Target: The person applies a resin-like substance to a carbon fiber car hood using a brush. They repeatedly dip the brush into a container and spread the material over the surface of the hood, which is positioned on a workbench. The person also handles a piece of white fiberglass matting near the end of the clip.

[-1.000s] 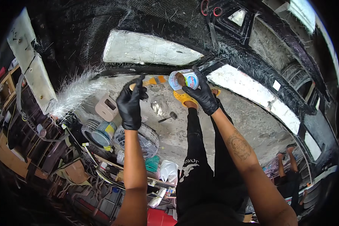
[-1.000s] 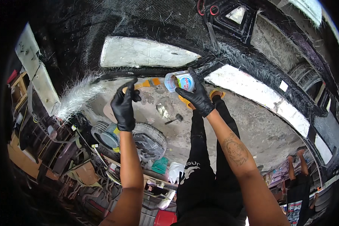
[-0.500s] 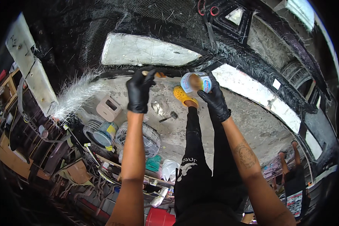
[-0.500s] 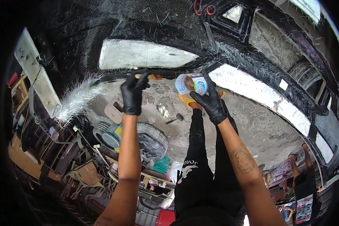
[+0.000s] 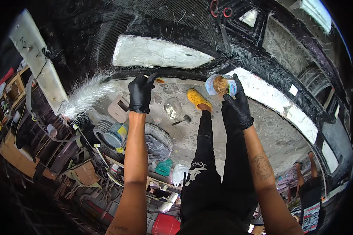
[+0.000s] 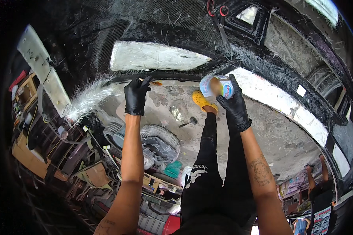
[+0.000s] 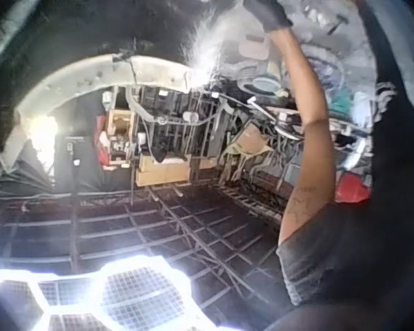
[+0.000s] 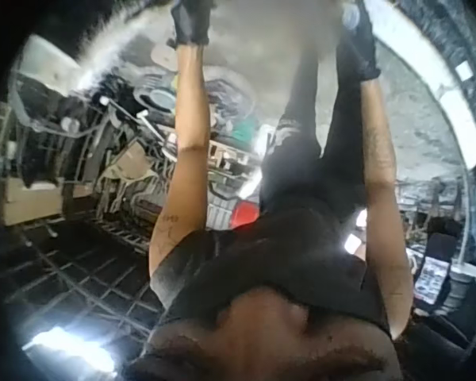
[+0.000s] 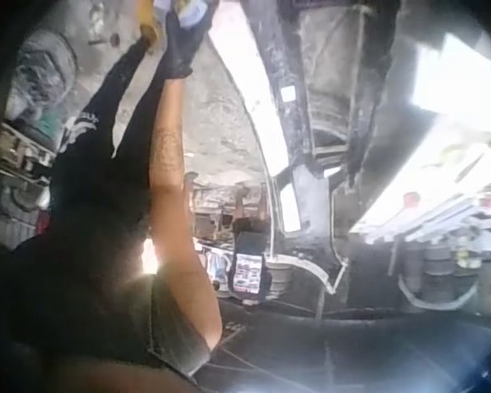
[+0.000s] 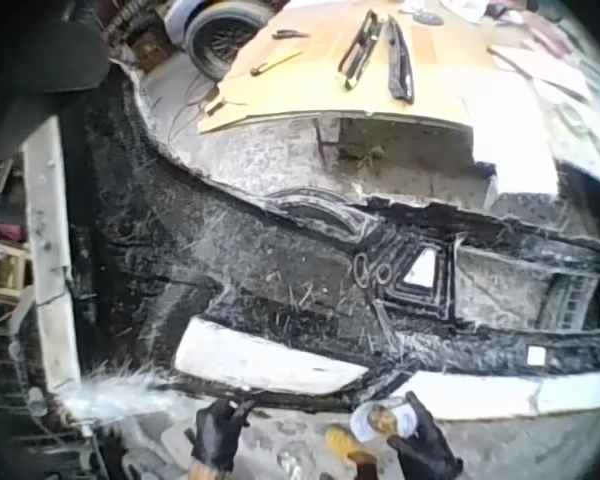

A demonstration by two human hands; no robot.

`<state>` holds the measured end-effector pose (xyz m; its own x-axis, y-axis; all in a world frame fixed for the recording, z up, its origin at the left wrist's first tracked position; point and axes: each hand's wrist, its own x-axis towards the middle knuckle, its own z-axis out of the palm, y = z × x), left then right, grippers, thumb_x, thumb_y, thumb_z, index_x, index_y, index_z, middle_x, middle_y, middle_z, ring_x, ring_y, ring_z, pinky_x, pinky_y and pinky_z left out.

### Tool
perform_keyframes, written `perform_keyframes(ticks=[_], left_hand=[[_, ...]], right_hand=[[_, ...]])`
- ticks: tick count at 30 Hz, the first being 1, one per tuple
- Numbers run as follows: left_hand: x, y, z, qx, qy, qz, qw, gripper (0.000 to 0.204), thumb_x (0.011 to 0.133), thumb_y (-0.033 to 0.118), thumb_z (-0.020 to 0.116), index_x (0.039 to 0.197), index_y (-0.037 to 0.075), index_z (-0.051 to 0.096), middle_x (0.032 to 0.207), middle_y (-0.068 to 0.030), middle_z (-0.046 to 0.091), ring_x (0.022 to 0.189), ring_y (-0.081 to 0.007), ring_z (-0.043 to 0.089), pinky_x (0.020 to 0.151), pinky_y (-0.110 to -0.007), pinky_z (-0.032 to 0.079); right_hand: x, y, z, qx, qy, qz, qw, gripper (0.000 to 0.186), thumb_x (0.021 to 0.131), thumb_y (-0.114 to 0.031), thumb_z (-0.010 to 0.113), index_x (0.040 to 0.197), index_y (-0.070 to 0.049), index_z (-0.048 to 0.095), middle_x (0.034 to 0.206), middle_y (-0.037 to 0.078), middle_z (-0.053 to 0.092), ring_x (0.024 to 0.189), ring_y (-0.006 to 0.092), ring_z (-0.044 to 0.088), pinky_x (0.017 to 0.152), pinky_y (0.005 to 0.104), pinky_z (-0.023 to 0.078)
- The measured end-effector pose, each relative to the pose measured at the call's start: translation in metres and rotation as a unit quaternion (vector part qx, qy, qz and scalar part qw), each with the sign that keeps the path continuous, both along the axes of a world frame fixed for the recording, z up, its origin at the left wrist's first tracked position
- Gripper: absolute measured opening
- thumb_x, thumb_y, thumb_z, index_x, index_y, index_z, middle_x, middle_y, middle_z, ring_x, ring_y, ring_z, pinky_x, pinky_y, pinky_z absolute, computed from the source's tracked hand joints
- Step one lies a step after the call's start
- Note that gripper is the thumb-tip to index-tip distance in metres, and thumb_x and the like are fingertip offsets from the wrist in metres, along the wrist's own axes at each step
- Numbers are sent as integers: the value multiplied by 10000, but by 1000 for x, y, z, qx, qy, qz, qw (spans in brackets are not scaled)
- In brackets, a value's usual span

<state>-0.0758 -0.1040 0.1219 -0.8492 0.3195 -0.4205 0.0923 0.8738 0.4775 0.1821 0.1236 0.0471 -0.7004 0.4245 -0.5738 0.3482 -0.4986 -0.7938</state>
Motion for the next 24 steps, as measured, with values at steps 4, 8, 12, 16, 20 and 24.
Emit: perform_keyframes(ticks=[4,8,12,16,20,24], left_hand=[[-5,-2,23,62,3,57,996,82,866,10,679,935,-27,704,697,-39,649,581,-92,582,537,-250,454],[-1,5,16,135,78,126,980,116,851,0,693,964,1,718,717,-27,660,588,-81,579,543,-239,453],[7,1,-1,65,168,19,983,136,826,17,730,962,13,725,714,-19,673,576,-64,565,531,-230,454],[37,7,-26,78,196,-39,977,194,783,56,787,956,1,718,686,-47,669,559,-60,544,532,-233,455],[65,9,-43,84,152,-45,984,142,815,21,748,950,-3,712,719,-68,676,585,-87,567,534,-247,453],[79,10,-39,172,45,55,982,164,819,24,739,976,-7,703,771,-83,683,629,-117,585,581,-267,475]], right_hand=[[-5,-3,2,-20,12,-13,1000,871,779,-30,774,1499,-79,286,1352,106,438,1232,201,477,1028,341,427],[-7,-2,7,-29,2,12,999,873,777,-30,778,1499,-87,290,1363,108,431,1237,201,476,1021,339,433],[-11,1,21,-20,18,34,999,814,833,-96,727,1504,-57,269,1453,107,399,1294,196,412,1099,336,319],[-2,1,7,21,6,51,998,812,830,-88,728,1502,-55,273,1455,101,396,1293,191,413,1098,332,321],[0,-3,2,-22,6,29,999,820,820,-66,734,1500,-56,277,1449,90,402,1288,182,417,1088,329,334],[-4,-3,2,-4,2,18,1000,878,764,-124,813,1481,-48,311,1327,152,473,1213,224,495,1003,341,439]])
